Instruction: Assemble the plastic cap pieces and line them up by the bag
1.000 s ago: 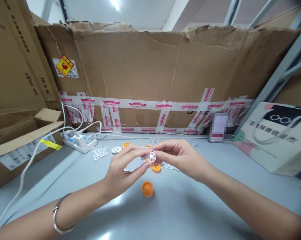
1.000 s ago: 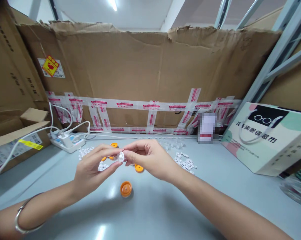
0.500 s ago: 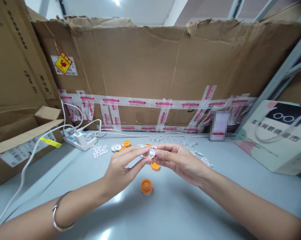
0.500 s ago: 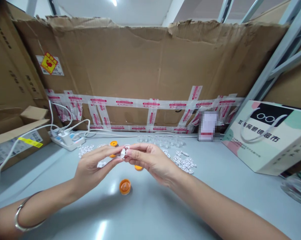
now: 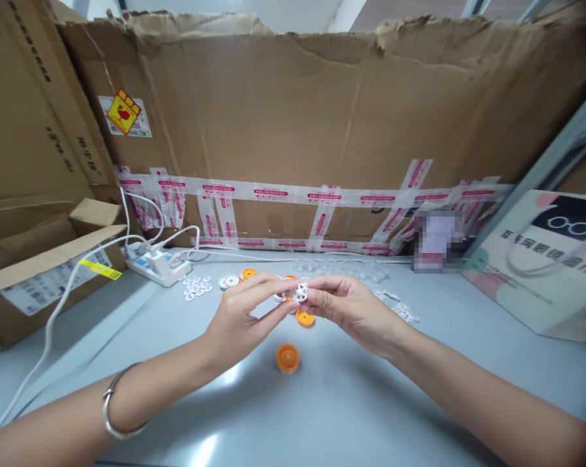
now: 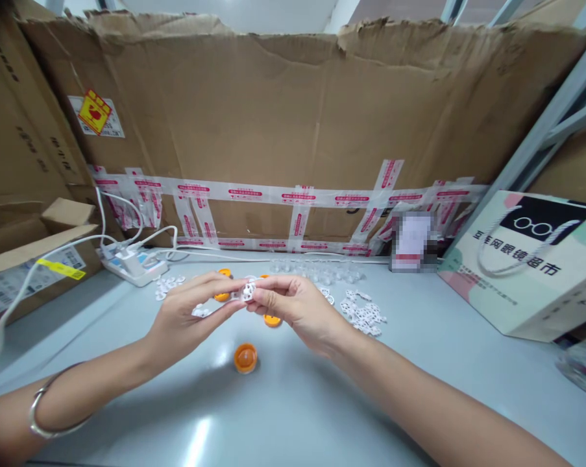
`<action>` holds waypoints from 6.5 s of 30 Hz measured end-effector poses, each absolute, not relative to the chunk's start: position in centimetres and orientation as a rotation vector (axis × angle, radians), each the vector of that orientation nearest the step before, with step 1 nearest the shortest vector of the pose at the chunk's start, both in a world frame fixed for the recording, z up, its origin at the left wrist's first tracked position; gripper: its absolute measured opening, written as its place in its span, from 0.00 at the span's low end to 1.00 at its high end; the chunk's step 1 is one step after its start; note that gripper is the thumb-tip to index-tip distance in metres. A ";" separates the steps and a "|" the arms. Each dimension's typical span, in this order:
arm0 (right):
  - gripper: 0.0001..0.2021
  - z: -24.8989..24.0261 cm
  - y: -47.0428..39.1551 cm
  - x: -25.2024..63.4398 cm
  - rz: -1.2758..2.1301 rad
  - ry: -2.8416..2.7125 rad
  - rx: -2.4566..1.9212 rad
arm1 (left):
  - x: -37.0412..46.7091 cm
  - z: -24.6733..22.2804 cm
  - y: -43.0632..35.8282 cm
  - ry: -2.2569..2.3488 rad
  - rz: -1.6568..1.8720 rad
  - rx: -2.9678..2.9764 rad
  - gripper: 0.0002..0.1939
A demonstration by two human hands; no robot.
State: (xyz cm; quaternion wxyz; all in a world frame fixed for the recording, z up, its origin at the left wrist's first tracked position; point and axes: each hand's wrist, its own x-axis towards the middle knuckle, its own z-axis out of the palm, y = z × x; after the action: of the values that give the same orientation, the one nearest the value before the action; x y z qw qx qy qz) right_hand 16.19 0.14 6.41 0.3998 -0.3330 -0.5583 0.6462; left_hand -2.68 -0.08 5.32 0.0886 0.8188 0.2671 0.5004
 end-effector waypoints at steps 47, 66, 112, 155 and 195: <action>0.09 5.2 -0.8 14.5 1.099 -1.522 -0.979 | -2.0 3.7 0.0 0.716 1.045 1.378 0.03; 0.08 3.2 9.3 24.8 0.420 -2.405 -1.819 | -2.3 2.7 1.2 0.833 1.118 1.342 0.07; 0.02 4.2 8.3 25.1 0.404 -2.427 -1.948 | -2.1 2.5 0.8 0.770 1.085 1.326 0.08; 0.12 3.8 1.0 14.2 1.349 -1.325 -0.883 | -2.6 2.9 0.9 0.908 1.411 1.684 0.04; 0.15 3.8 -1.8 14.3 1.105 -1.537 -0.985 | -3.4 3.5 -0.9 1.189 1.306 2.608 0.04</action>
State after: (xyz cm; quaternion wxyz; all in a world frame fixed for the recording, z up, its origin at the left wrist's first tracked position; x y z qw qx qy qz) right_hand 14.28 -1.85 3.84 0.4827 -0.4044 -0.6306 0.4537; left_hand -3.41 -0.90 3.48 -0.0041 0.8280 0.3775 0.4146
